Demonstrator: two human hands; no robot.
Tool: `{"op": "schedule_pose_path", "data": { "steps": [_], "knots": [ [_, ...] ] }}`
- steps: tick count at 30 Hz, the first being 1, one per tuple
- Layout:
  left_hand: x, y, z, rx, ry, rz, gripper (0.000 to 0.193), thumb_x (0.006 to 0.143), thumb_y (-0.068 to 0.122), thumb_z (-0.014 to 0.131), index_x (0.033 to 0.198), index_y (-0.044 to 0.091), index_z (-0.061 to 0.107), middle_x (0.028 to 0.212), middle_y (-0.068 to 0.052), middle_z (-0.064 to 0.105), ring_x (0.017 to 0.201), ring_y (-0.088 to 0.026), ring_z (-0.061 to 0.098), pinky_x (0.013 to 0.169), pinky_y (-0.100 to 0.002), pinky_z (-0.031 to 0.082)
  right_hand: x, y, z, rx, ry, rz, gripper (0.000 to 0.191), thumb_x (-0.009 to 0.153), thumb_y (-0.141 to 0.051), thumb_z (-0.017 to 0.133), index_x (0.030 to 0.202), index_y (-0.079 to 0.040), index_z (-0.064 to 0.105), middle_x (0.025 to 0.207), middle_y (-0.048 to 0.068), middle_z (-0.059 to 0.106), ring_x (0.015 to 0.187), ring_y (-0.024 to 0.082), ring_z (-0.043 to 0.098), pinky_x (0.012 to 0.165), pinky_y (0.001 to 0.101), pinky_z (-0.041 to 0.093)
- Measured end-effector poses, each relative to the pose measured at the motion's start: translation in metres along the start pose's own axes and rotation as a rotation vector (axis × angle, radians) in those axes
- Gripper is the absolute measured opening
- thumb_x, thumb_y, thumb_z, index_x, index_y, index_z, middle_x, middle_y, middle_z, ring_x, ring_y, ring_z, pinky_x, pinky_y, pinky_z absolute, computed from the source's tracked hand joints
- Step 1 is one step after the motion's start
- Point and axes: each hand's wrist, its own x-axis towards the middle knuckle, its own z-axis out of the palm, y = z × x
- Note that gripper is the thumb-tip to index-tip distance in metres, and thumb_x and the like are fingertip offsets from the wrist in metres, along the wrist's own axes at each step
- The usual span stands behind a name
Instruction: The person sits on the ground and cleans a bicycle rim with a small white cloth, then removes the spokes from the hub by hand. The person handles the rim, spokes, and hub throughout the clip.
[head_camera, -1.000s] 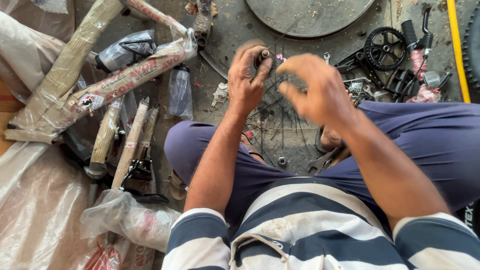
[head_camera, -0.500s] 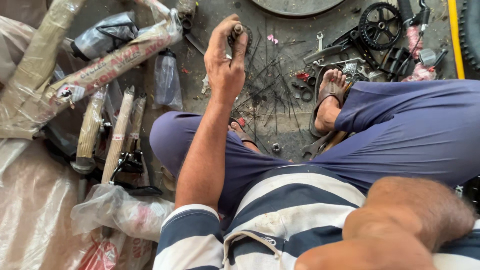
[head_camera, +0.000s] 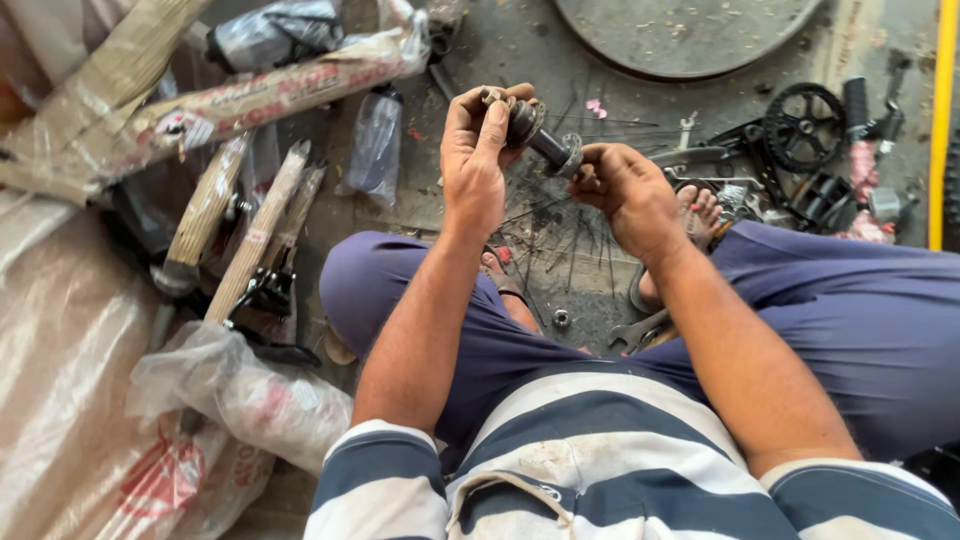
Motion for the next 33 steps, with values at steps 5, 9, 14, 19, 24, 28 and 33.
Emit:
{"op": "schedule_pose_path", "data": {
  "steps": [5, 9, 14, 19, 24, 28, 33],
  "knots": [
    [0.019, -0.006, -0.014, -0.069, 0.175, -0.134, 0.015, 0.109, 0.019, 0.058, 0.122, 0.011, 0.06, 0.124, -0.01, 0.072, 0.109, -0.017, 0.069, 0.084, -0.032, 0.06, 0.01, 0.017, 0.013, -0.292, 0.002, -0.243, 0.033, 0.097, -0.005, 0.077, 0.127, 0.0, 0.063, 0.106, 0.002, 0.068, 0.095, 0.009, 0.063, 0.085, 0.0245, 0.054],
    [0.03, -0.016, -0.02, -0.134, 0.148, -0.178, 0.015, 0.107, 0.017, 0.061, 0.12, 0.009, 0.062, 0.119, -0.011, 0.073, 0.111, -0.022, 0.072, 0.086, -0.034, 0.061, 0.012, 0.009, 0.021, -0.679, 0.146, -0.435, 0.027, 0.098, -0.007, 0.076, 0.123, 0.0, 0.066, 0.1, 0.004, 0.069, 0.088, 0.009, 0.064, 0.08, 0.0259, 0.054],
    [0.034, -0.026, -0.024, -0.162, 0.155, -0.206, 0.015, 0.108, 0.014, 0.061, 0.12, 0.006, 0.064, 0.119, -0.012, 0.072, 0.113, -0.025, 0.072, 0.086, -0.037, 0.059, 0.011, 0.007, 0.015, -1.094, 0.17, -0.62, 0.018, 0.104, -0.012, 0.066, 0.118, 0.0, 0.066, 0.101, 0.01, 0.068, 0.091, 0.019, 0.065, 0.082, 0.0342, 0.053],
    [0.036, -0.025, -0.021, -0.188, 0.022, -0.168, 0.02, 0.109, 0.012, 0.059, 0.126, 0.002, 0.065, 0.123, -0.014, 0.072, 0.118, -0.026, 0.069, 0.102, -0.041, 0.058, 0.025, 0.011, 0.006, -0.156, 0.063, 0.113, 0.022, 0.105, -0.02, 0.059, 0.108, -0.001, 0.068, 0.084, 0.007, 0.067, 0.069, 0.016, 0.056, 0.063, 0.0289, 0.044],
    [0.031, -0.016, -0.011, -0.206, -0.014, -0.173, 0.025, 0.109, 0.012, 0.057, 0.131, 0.0, 0.061, 0.13, -0.015, 0.067, 0.125, -0.027, 0.065, 0.107, -0.041, 0.054, 0.015, 0.01, 0.006, -0.37, -0.001, -0.05, 0.018, 0.099, -0.015, 0.063, 0.108, 0.0, 0.066, 0.084, 0.004, 0.061, 0.074, 0.011, 0.054, 0.064, 0.0261, 0.042],
    [0.025, -0.007, -0.004, -0.304, -0.071, -0.221, 0.026, 0.106, 0.005, 0.054, 0.131, -0.001, 0.057, 0.135, -0.017, 0.064, 0.131, -0.03, 0.063, 0.109, -0.039, 0.051, 0.001, 0.002, 0.018, -0.737, 0.114, -0.224, 0.019, 0.102, -0.017, 0.062, 0.111, -0.001, 0.065, 0.078, 0.008, 0.06, 0.071, 0.016, 0.053, 0.062, 0.0315, 0.041],
    [0.021, -0.002, 0.002, -0.459, -0.094, -0.229, 0.029, 0.102, 0.003, 0.051, 0.129, -0.007, 0.057, 0.132, -0.025, 0.065, 0.129, -0.034, 0.063, 0.112, -0.042, 0.052, -0.009, -0.018, 0.03, -0.962, 0.151, -0.573, 0.019, 0.101, -0.016, 0.061, 0.111, 0.001, 0.062, 0.088, 0.013, 0.063, 0.078, 0.024, 0.062, 0.071, 0.0382, 0.049]
  ]
}}
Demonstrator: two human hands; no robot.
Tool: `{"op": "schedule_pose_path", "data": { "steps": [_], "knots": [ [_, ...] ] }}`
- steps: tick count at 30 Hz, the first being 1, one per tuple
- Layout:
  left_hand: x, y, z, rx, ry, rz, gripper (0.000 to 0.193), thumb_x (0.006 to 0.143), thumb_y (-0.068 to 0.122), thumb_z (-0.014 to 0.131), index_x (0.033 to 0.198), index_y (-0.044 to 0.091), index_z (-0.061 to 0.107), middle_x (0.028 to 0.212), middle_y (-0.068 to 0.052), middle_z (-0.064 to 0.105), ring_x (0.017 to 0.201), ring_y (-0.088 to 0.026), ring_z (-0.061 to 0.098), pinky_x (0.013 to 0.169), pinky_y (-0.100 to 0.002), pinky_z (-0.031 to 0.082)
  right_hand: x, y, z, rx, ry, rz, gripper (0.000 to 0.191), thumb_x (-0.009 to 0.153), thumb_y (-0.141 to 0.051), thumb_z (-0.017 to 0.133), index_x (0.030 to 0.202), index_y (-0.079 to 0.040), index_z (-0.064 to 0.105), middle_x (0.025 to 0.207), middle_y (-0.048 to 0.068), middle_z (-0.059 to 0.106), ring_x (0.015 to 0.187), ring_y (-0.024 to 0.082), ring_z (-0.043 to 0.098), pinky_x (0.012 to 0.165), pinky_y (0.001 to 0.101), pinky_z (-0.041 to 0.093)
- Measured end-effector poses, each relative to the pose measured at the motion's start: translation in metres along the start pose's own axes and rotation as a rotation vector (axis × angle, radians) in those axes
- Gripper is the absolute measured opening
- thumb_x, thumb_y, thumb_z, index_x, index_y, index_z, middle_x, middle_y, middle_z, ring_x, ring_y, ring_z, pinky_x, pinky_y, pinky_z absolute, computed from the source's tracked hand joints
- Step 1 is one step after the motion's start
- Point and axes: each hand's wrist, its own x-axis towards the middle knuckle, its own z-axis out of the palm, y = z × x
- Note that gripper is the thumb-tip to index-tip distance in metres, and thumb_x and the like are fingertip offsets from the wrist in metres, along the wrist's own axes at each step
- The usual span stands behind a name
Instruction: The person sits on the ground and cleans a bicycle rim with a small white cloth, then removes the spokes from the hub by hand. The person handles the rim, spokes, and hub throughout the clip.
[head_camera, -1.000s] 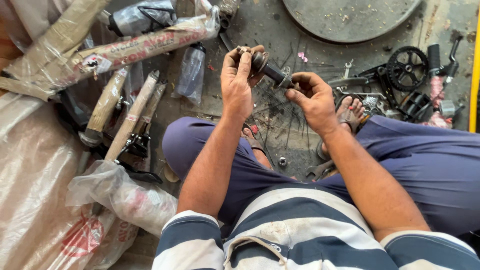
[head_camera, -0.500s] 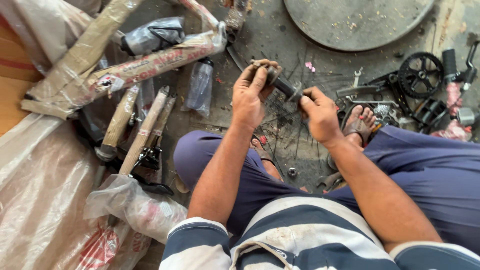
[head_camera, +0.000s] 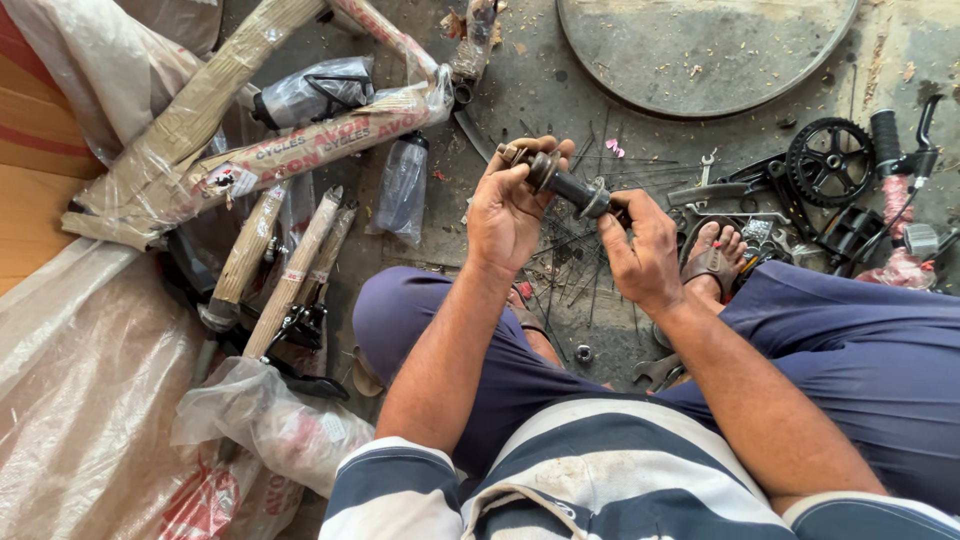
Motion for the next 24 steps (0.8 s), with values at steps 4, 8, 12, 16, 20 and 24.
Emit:
{"op": "schedule_pose_path", "data": {
  "steps": [4, 8, 12, 16, 20, 24],
  "knots": [
    [-0.001, -0.004, 0.001, -0.071, 0.043, -0.017, 0.026, 0.109, 0.008, 0.05, 0.128, -0.008, 0.057, 0.132, -0.028, 0.066, 0.126, -0.034, 0.062, 0.111, -0.04, 0.051, -0.001, -0.005, -0.002, -0.091, 0.017, -0.12, 0.016, 0.105, -0.015, 0.059, 0.11, 0.0, 0.061, 0.091, 0.016, 0.062, 0.082, 0.03, 0.062, 0.074, 0.0414, 0.049],
    [-0.001, -0.004, -0.001, -0.047, -0.016, 0.023, 0.018, 0.111, 0.004, 0.052, 0.126, -0.005, 0.058, 0.131, -0.023, 0.065, 0.131, -0.034, 0.062, 0.116, -0.041, 0.052, -0.007, 0.009, 0.002, -0.067, -0.024, 0.008, 0.018, 0.104, -0.018, 0.056, 0.105, 0.0, 0.061, 0.082, 0.012, 0.059, 0.075, 0.025, 0.059, 0.069, 0.0408, 0.047],
    [-0.003, 0.001, -0.001, -0.014, -0.089, 0.019, 0.013, 0.111, 0.002, 0.055, 0.122, -0.002, 0.06, 0.131, -0.02, 0.066, 0.136, -0.036, 0.061, 0.118, -0.042, 0.05, -0.009, 0.031, 0.007, 0.948, -0.209, 0.612, 0.02, 0.102, -0.017, 0.056, 0.103, 0.001, 0.063, 0.076, 0.006, 0.056, 0.062, 0.014, 0.05, 0.061, 0.0325, 0.043],
    [-0.006, 0.001, 0.003, 0.047, -0.097, 0.033, 0.013, 0.109, 0.003, 0.056, 0.121, -0.002, 0.061, 0.13, -0.019, 0.066, 0.136, -0.035, 0.059, 0.118, -0.044, 0.05, -0.013, 0.037, 0.01, 1.596, -0.331, 0.778, 0.023, 0.103, -0.018, 0.059, 0.107, 0.004, 0.065, 0.076, 0.004, 0.056, 0.06, 0.011, 0.049, 0.061, 0.0291, 0.045],
    [-0.008, 0.002, 0.007, -0.013, -0.015, 0.085, 0.015, 0.107, 0.001, 0.055, 0.119, -0.004, 0.062, 0.125, -0.022, 0.066, 0.136, -0.038, 0.058, 0.118, -0.043, 0.048, -0.015, 0.022, 0.012, 0.715, -0.204, 0.524, 0.022, 0.1, -0.019, 0.056, 0.113, -0.002, 0.063, 0.082, 0.002, 0.06, 0.071, 0.01, 0.055, 0.067, 0.0276, 0.046],
    [-0.011, 0.004, 0.01, 0.015, -0.009, 0.064, 0.017, 0.102, -0.001, 0.053, 0.116, -0.004, 0.062, 0.128, -0.022, 0.067, 0.139, -0.037, 0.054, 0.12, -0.042, 0.046, -0.018, 0.005, 0.01, 0.213, -0.083, 0.21, 0.021, 0.102, -0.019, 0.058, 0.108, 0.0, 0.063, 0.076, 0.0, 0.058, 0.067, 0.011, 0.052, 0.061, 0.03, 0.042]
  ]
}}
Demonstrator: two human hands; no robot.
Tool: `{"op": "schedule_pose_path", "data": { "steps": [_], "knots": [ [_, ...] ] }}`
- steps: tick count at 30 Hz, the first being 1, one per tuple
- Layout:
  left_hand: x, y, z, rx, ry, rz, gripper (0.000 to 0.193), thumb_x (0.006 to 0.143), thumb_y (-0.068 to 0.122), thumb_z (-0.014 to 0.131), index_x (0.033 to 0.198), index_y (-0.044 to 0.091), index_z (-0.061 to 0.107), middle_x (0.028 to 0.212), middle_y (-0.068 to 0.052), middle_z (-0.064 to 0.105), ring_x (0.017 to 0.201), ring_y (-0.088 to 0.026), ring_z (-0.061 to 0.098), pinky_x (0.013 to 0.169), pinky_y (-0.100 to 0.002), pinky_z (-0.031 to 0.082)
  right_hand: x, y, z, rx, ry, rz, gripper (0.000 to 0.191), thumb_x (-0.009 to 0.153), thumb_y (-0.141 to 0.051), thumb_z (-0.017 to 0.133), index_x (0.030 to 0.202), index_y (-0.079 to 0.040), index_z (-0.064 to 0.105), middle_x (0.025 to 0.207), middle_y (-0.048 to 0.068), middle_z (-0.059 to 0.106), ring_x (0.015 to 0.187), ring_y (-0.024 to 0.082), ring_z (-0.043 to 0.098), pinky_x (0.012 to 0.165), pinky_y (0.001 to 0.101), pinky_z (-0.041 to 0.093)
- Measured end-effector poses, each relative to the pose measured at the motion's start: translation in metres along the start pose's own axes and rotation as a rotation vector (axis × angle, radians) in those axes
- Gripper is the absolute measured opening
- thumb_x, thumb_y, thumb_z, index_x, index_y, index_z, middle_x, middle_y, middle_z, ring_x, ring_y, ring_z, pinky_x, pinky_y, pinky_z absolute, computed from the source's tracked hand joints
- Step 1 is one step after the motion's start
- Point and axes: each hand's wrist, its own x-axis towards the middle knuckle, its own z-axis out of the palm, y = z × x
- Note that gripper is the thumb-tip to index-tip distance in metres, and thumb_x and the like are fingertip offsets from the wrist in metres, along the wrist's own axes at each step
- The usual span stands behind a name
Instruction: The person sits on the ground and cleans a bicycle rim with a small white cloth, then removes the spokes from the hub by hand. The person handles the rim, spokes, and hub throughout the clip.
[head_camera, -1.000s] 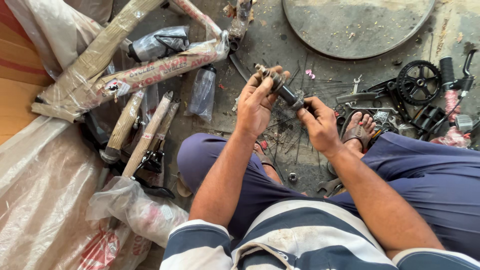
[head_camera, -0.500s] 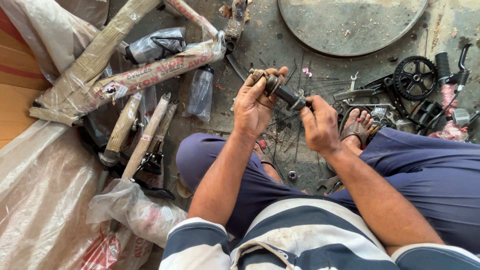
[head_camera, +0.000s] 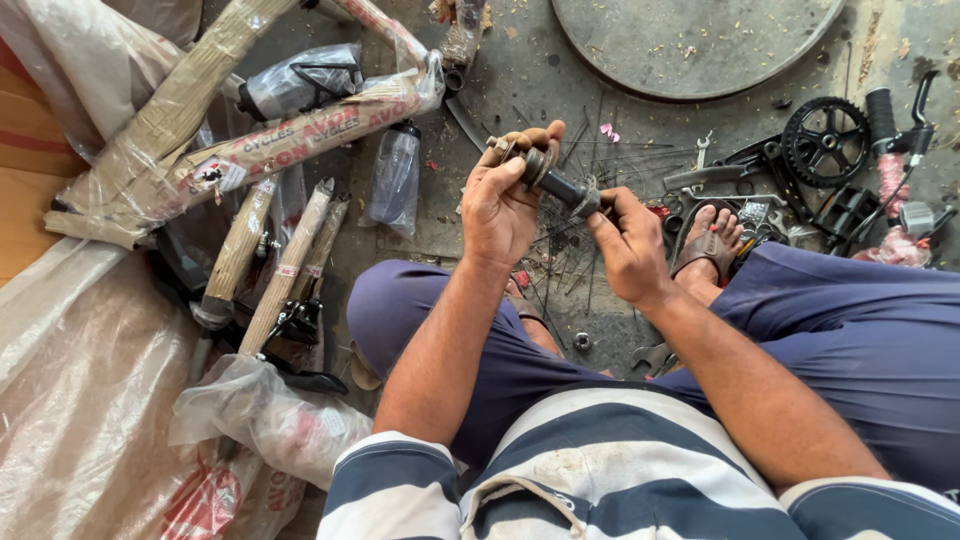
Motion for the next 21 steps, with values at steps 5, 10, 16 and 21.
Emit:
{"op": "schedule_pose_path", "data": {
  "steps": [5, 10, 16, 21],
  "knots": [
    [-0.004, -0.002, -0.001, -0.012, -0.06, -0.009, 0.014, 0.105, -0.001, 0.054, 0.116, -0.004, 0.063, 0.126, -0.021, 0.067, 0.143, -0.041, 0.052, 0.126, -0.047, 0.042, -0.001, 0.003, -0.005, -0.035, 0.011, -0.056, 0.02, 0.102, -0.019, 0.055, 0.101, 0.0, 0.064, 0.071, -0.001, 0.054, 0.064, 0.009, 0.05, 0.059, 0.0293, 0.039],
    [-0.001, 0.001, -0.001, 0.059, -0.137, -0.029, 0.011, 0.107, -0.001, 0.056, 0.117, -0.001, 0.063, 0.128, -0.021, 0.068, 0.145, -0.039, 0.053, 0.126, -0.046, 0.042, 0.001, 0.021, -0.007, 1.031, -0.232, 0.574, 0.024, 0.095, -0.017, 0.051, 0.1, -0.002, 0.068, 0.071, -0.004, 0.052, 0.057, 0.007, 0.043, 0.054, 0.0256, 0.036],
    [0.0, 0.026, 0.019, 0.576, -0.206, 0.013, 0.042, 0.099, 0.006, 0.062, 0.138, 0.013, 0.049, 0.137, -0.013, 0.061, 0.135, -0.026, 0.055, 0.115, -0.042, 0.046, 0.006, 0.015, -0.024, 0.041, -0.114, -0.058, 0.02, 0.1, -0.016, 0.051, 0.102, 0.0, 0.063, 0.076, 0.001, 0.049, 0.068, 0.013, 0.043, 0.061, 0.0322, 0.036],
    [-0.014, 0.067, 0.034, 1.368, -0.476, 0.045, 0.042, 0.101, 0.01, 0.066, 0.141, 0.008, 0.057, 0.134, -0.016, 0.066, 0.126, -0.031, 0.065, 0.107, -0.041, 0.052, 0.001, -0.027, -0.066, -0.385, -0.077, -0.415, 0.013, 0.094, -0.009, 0.06, 0.103, 0.0, 0.064, 0.084, 0.011, 0.058, 0.075, 0.027, 0.058, 0.068, 0.0422, 0.047]
  ]
}}
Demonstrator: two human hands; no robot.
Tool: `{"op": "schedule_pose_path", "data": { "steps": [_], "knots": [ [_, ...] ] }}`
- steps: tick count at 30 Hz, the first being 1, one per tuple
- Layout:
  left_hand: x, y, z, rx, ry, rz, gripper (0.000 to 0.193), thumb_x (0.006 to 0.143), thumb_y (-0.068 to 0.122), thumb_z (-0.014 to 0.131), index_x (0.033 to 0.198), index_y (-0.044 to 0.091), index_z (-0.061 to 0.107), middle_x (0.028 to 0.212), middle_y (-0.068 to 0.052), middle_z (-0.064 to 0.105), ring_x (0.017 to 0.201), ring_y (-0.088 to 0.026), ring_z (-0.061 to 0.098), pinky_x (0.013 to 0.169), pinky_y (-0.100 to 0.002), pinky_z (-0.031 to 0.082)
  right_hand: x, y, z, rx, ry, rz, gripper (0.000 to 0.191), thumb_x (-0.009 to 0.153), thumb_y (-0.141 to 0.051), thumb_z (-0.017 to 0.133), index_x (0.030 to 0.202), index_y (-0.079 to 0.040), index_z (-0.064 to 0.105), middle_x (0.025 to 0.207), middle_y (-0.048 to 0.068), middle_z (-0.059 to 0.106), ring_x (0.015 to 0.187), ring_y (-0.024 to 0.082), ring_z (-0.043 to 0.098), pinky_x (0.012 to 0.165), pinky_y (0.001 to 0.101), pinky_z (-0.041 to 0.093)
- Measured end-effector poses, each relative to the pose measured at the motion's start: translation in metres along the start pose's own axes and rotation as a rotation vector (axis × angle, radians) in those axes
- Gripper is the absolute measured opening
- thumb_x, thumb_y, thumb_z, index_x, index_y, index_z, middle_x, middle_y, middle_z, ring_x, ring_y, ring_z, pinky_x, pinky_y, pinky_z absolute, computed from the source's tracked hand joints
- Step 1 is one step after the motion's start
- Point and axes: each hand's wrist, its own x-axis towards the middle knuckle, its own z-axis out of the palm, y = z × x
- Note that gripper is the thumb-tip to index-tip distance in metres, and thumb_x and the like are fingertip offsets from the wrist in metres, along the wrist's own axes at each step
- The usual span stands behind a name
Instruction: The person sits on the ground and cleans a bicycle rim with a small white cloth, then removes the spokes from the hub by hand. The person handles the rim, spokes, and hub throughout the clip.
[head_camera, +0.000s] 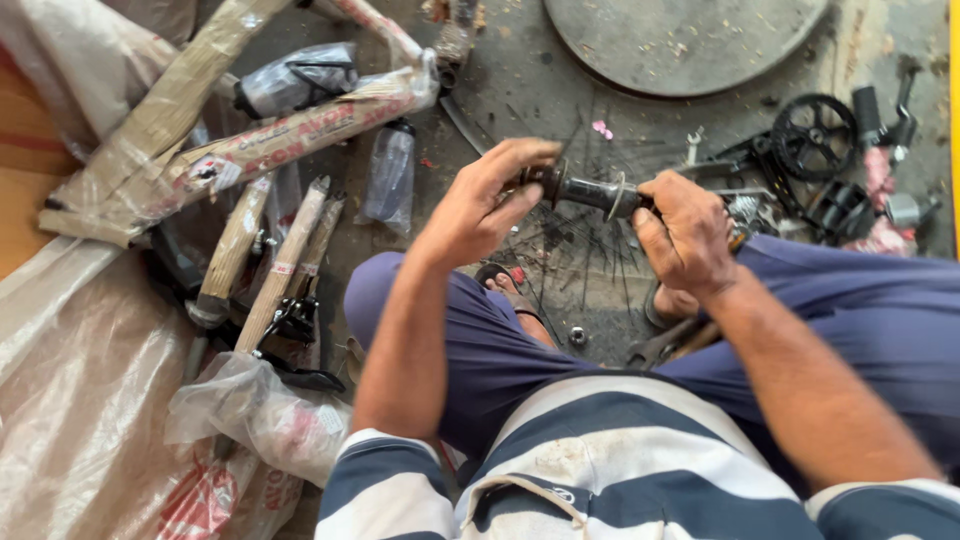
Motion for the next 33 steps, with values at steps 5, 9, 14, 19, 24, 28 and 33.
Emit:
{"op": "schedule_pose_path", "data": {
  "steps": [5, 9, 14, 19, 24, 28, 33],
  "knots": [
    [-0.018, 0.016, 0.009, 0.363, -0.298, 0.053, 0.036, 0.094, 0.015, 0.071, 0.126, 0.003, 0.061, 0.116, -0.02, 0.067, 0.107, -0.041, 0.065, 0.089, -0.045, 0.053, -0.015, -0.027, -0.037, -0.276, -0.053, -0.256, 0.01, 0.08, -0.01, 0.066, 0.088, -0.005, 0.062, 0.078, 0.014, 0.057, 0.072, 0.033, 0.059, 0.068, 0.0464, 0.05],
    [-0.031, 0.022, 0.033, 0.332, -0.508, -0.025, 0.03, 0.092, 0.013, 0.069, 0.119, 0.001, 0.063, 0.107, -0.02, 0.067, 0.098, -0.042, 0.065, 0.083, -0.046, 0.052, -0.04, -0.043, -0.051, -0.312, -0.146, -0.338, 0.015, 0.073, -0.015, 0.071, 0.077, -0.007, 0.058, 0.07, 0.009, 0.051, 0.064, 0.029, 0.055, 0.06, 0.0441, 0.047],
    [-0.054, 0.018, 0.06, 0.217, -0.553, -0.171, 0.024, 0.091, 0.011, 0.067, 0.113, 0.0, 0.066, 0.098, -0.019, 0.068, 0.091, -0.038, 0.068, 0.081, -0.042, 0.054, -0.068, -0.056, -0.064, -0.299, -0.169, -0.431, 0.016, 0.074, -0.019, 0.068, 0.077, -0.008, 0.057, 0.071, 0.007, 0.05, 0.065, 0.025, 0.054, 0.06, 0.0405, 0.045],
    [-0.076, 0.021, 0.081, 0.226, -0.473, -0.021, 0.029, 0.088, 0.007, 0.067, 0.115, -0.002, 0.064, 0.115, -0.022, 0.068, 0.104, -0.041, 0.068, 0.089, -0.041, 0.055, -0.092, -0.053, -0.072, -0.316, -0.193, -0.494, 0.023, 0.081, -0.026, 0.066, 0.078, -0.006, 0.055, 0.073, 0.007, 0.051, 0.066, 0.024, 0.054, 0.059, 0.0383, 0.043],
    [-0.084, 0.032, 0.096, 0.421, -0.346, 0.044, 0.031, 0.085, 0.006, 0.069, 0.115, -0.002, 0.066, 0.117, -0.021, 0.07, 0.103, -0.039, 0.07, 0.089, -0.041, 0.056, -0.115, -0.044, -0.069, -0.178, -0.104, -0.327, 0.023, 0.08, -0.023, 0.07, 0.082, -0.004, 0.057, 0.075, 0.01, 0.054, 0.063, 0.027, 0.057, 0.058, 0.041, 0.046],
    [-0.081, 0.038, 0.101, 0.572, -0.288, 0.213, 0.034, 0.082, 0.004, 0.069, 0.114, -0.005, 0.065, 0.118, -0.023, 0.069, 0.103, -0.04, 0.068, 0.091, -0.044, 0.055, -0.128, -0.042, -0.067, 0.016, -0.048, -0.168, 0.027, 0.087, -0.022, 0.075, 0.083, -0.003, 0.057, 0.076, 0.013, 0.056, 0.062, 0.032, 0.059, 0.058, 0.0443, 0.049],
    [-0.066, 0.052, 0.105, 0.719, -0.178, 0.322, 0.035, 0.086, 0.002, 0.068, 0.121, -0.002, 0.063, 0.12, -0.021, 0.069, 0.108, -0.037, 0.069, 0.094, -0.042, 0.056, -0.14, -0.041, -0.07, 0.109, 0.072, -0.061, 0.024, 0.086, -0.021, 0.072, 0.09, -0.003, 0.058, 0.082, 0.013, 0.06, 0.067, 0.032, 0.063, 0.058, 0.0443, 0.051]
  ]
}}
